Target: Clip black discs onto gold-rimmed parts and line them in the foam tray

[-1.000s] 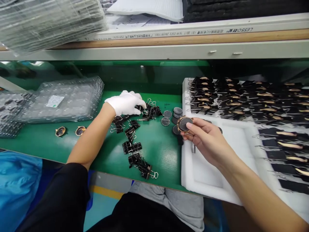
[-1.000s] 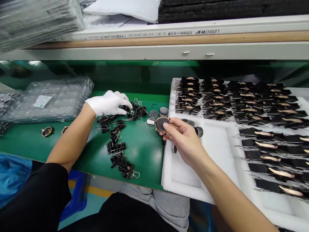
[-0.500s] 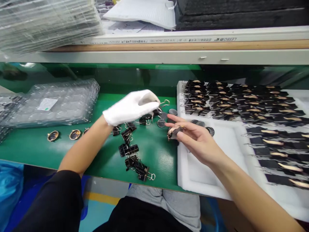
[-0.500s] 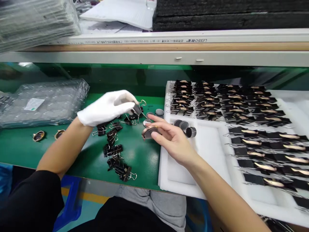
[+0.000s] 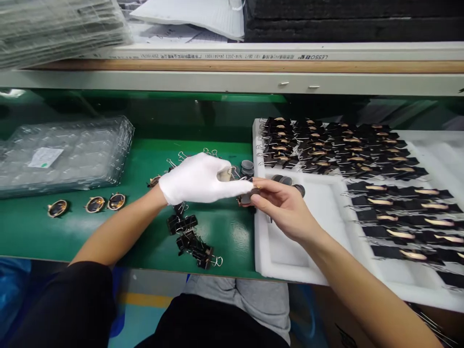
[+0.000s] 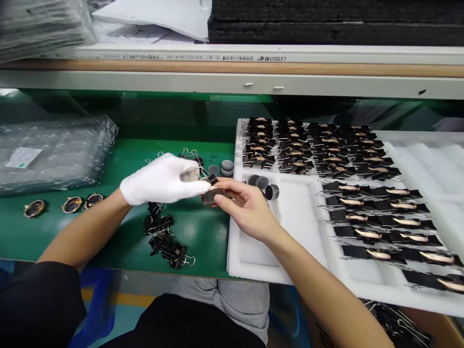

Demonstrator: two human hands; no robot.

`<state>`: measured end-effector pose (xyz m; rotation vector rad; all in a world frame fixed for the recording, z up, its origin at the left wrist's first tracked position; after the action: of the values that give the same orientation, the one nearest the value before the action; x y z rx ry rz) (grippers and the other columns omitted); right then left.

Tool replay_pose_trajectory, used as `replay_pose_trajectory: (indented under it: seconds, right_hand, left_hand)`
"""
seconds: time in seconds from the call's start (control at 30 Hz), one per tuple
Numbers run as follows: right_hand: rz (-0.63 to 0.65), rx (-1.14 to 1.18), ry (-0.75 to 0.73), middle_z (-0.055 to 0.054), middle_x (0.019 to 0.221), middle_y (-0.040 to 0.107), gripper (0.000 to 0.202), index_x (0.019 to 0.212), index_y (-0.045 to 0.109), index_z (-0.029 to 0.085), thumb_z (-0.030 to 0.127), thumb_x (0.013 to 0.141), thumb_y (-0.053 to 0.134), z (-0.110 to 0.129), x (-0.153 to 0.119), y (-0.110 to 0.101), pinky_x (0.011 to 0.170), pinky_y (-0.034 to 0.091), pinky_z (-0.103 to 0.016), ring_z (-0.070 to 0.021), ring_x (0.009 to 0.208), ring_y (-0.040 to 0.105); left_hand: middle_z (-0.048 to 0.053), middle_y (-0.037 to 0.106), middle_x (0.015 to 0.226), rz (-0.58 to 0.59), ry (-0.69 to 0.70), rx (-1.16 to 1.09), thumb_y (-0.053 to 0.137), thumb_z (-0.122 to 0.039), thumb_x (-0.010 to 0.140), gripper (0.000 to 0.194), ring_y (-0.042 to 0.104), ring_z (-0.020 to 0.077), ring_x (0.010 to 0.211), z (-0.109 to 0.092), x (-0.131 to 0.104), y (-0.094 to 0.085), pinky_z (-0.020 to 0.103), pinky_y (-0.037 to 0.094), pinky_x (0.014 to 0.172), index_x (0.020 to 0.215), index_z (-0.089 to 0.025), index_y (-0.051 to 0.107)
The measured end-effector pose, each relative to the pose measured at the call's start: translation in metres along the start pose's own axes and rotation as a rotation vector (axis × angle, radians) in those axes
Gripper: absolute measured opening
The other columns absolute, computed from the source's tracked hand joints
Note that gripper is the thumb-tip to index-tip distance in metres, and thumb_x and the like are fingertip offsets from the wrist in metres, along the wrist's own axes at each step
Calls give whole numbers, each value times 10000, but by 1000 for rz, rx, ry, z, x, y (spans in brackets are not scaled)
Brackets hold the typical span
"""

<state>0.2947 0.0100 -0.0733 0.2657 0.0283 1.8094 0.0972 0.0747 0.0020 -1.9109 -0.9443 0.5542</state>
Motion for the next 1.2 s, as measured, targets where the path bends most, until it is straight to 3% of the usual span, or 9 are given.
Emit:
replay_pose_trajectory:
  seconds: [0.17, 0.23, 0.37, 0.47, 0.53, 0.63, 0.8, 0.97, 1.2]
  right_hand:
    - [53, -146, 23, -87, 1166, 744, 168, 996, 802, 237, 374, 899, 792, -3, -2, -3, 941, 616, -369, -247, 1104, 709]
    - [75, -161, 49, -97, 1195, 735, 180, 1008, 798, 229, 377, 909, 777, -3, -2, -3, 923, 621, -373, -248, 1089, 713]
    - [-10, -99, 85, -92, 1294, 716, 218, 1077, 773, 230, 385, 924, 754, 0, -1, -6, 806, 645, -348, -206, 958, 736]
    - [-77, -175, 90, -88, 1159, 770, 258, 1131, 742, 217, 387, 938, 726, 6, 2, -14, 715, 631, -321, -211, 914, 741]
    - [-12, -306, 77, -81, 1076, 789, 238, 1123, 742, 204, 365, 954, 693, 9, 3, -20, 736, 621, -332, -223, 918, 745]
    - [126, -530, 34, -74, 1111, 795, 225, 1130, 759, 209, 317, 966, 649, 11, 4, -28, 832, 609, -371, -242, 967, 751]
    - [199, -715, -46, -63, 1099, 809, 266, 1176, 772, 222, 320, 963, 644, 13, -1, -32, 799, 599, -362, -243, 910, 765]
    - [219, -756, -60, -53, 1152, 809, 323, 1270, 749, 259, 314, 964, 663, 15, -3, -29, 787, 594, -361, -263, 950, 777]
    - [222, -783, -83, -37, 1025, 821, 308, 1261, 742, 277, 332, 970, 654, 14, -5, -28, 743, 566, -373, -238, 783, 752]
  left_hand:
    - [-44, 330, 547, 100, 6, 22, 560, -674, 883, 597, 263, 98, 542, 6, 4, 13, 302, 188, 500, 575, -198, 373]
    - [-43, 264, 558, 107, 11, 9, 538, -658, 894, 602, 225, 98, 545, 7, 6, 15, 311, 163, 501, 571, -201, 317]
    - [-42, 237, 581, 0, -2, -49, 523, -575, 911, 555, 236, 92, 563, 8, 9, 9, 299, 167, 515, 580, -206, 273]
    - [-45, 248, 578, -96, 25, -82, 509, -506, 927, 515, 260, 87, 565, 11, 7, 0, 281, 197, 527, 575, -205, 285]
    - [-50, 240, 574, -108, 102, -76, 511, -464, 935, 494, 253, 83, 558, 12, 6, -2, 276, 207, 530, 572, -204, 298]
    - [-60, 220, 574, -84, 278, -19, 540, -411, 936, 484, 225, 78, 547, 13, 3, 5, 276, 209, 530, 570, -201, 302]
    - [-73, 222, 553, -19, 484, 36, 570, -410, 956, 490, 189, 81, 530, 14, 0, 22, 280, 187, 510, 580, -196, 340]
    - [-72, 244, 530, 26, 453, 50, 586, -444, 944, 502, 198, 92, 515, 11, 2, 25, 299, 182, 514, 561, -203, 369]
    - [-61, 332, 518, 84, 338, 25, 569, -480, 935, 494, 247, 88, 515, 6, 1, 25, 301, 216, 537, 563, -199, 407]
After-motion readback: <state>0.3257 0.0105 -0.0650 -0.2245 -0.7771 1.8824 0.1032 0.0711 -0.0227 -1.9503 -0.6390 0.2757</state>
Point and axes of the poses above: each hand's wrist, its own x-axis towards the middle knuckle, its own y-axis out of the palm, z = x × y, the point moved 2 cm from there along x, towards the middle knuckle
